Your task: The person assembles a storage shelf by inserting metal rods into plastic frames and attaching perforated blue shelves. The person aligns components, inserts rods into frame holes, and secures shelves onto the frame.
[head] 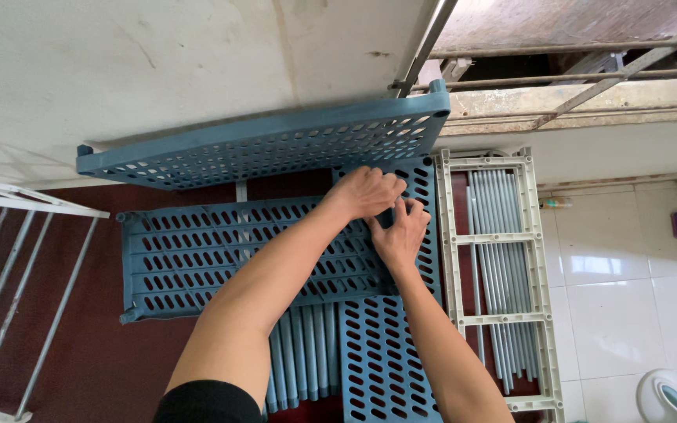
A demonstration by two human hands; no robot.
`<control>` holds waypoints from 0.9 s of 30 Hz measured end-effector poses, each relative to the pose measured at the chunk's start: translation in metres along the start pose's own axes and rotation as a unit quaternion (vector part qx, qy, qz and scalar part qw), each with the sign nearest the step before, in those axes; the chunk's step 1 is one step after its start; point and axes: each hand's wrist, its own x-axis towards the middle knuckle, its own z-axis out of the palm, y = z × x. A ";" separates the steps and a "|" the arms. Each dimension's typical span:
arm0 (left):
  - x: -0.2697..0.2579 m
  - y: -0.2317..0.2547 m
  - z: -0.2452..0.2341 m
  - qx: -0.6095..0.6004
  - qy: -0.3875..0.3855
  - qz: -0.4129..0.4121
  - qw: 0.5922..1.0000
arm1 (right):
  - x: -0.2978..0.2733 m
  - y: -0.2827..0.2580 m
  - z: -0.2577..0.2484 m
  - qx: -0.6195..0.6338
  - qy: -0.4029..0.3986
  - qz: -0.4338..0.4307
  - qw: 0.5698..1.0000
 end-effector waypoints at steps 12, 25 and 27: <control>0.016 0.034 -0.039 -0.049 -0.123 -0.266 0.955 | 0.000 0.007 0.005 0.012 0.008 -0.015 1.000; 0.001 0.011 -0.005 -0.026 -0.005 0.032 0.999 | -0.002 0.002 -0.001 0.011 -0.001 -0.005 1.000; 0.001 0.007 -0.008 -0.029 -0.006 0.034 0.999 | 0.001 0.001 -0.002 0.016 0.003 -0.008 1.000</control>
